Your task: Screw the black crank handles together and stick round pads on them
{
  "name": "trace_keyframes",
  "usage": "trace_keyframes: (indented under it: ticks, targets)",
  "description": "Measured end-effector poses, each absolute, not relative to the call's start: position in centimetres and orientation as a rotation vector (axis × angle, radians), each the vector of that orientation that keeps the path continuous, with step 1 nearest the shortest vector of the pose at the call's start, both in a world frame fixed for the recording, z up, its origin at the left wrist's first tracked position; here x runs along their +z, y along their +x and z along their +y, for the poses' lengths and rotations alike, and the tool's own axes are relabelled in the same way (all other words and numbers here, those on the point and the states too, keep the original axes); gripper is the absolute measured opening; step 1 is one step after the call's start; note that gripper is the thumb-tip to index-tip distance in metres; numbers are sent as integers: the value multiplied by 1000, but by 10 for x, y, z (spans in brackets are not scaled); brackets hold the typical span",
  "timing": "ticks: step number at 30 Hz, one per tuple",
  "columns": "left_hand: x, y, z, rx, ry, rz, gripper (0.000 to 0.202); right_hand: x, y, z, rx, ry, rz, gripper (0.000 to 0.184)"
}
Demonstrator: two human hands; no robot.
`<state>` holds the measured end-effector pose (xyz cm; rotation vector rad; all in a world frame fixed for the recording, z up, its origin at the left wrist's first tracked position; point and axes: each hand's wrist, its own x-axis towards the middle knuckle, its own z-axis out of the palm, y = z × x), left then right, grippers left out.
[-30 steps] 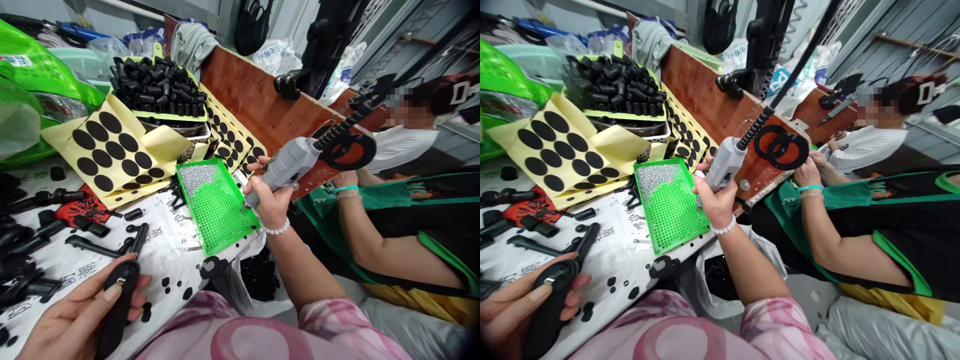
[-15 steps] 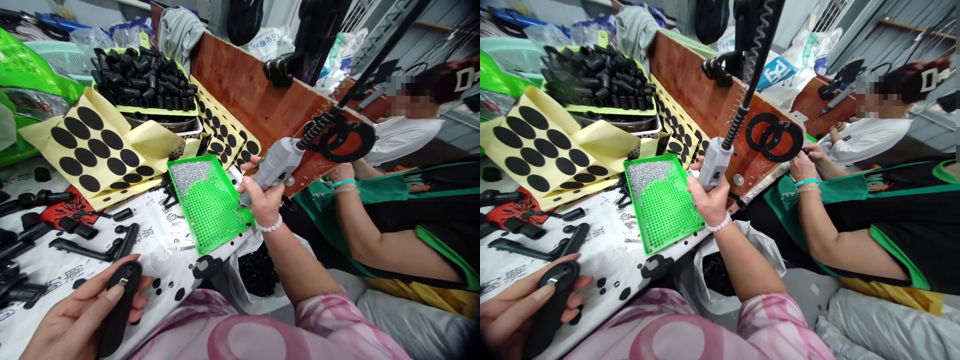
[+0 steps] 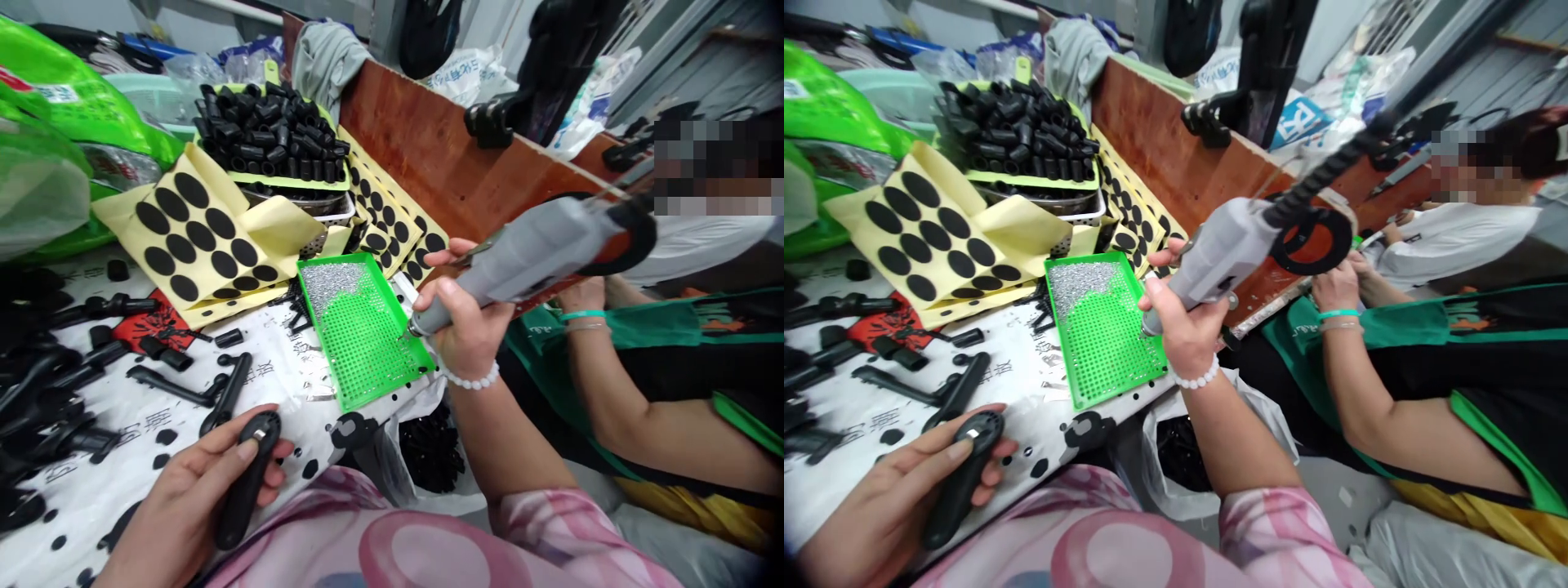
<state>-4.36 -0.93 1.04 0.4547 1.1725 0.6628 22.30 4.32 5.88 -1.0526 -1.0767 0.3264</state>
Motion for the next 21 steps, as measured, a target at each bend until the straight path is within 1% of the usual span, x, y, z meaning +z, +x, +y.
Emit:
trace_keyframes:
  ticks: [2,5,8,10,13,17,21]
  targets:
    - [9,-39,-9,656,475,1127,45,69,207,39,382,-993,-1085,33]
    - [6,-35,-7,655,511,1091,43,80,176,31,584,-832,-1113,31]
    - [4,-34,-6,646,546,1064,39,81,149,24,808,-707,-1177,35]
    - [4,-34,-6,644,573,1044,35,78,137,21,882,-690,-1231,38]
    - [3,-35,-7,641,613,1011,31,72,127,20,922,-697,-1272,39]
    - [-1,-36,-8,632,653,995,32,65,123,21,893,-729,-1331,39]
    - [-3,-37,-8,630,654,992,35,59,121,21,858,-735,-1345,28]
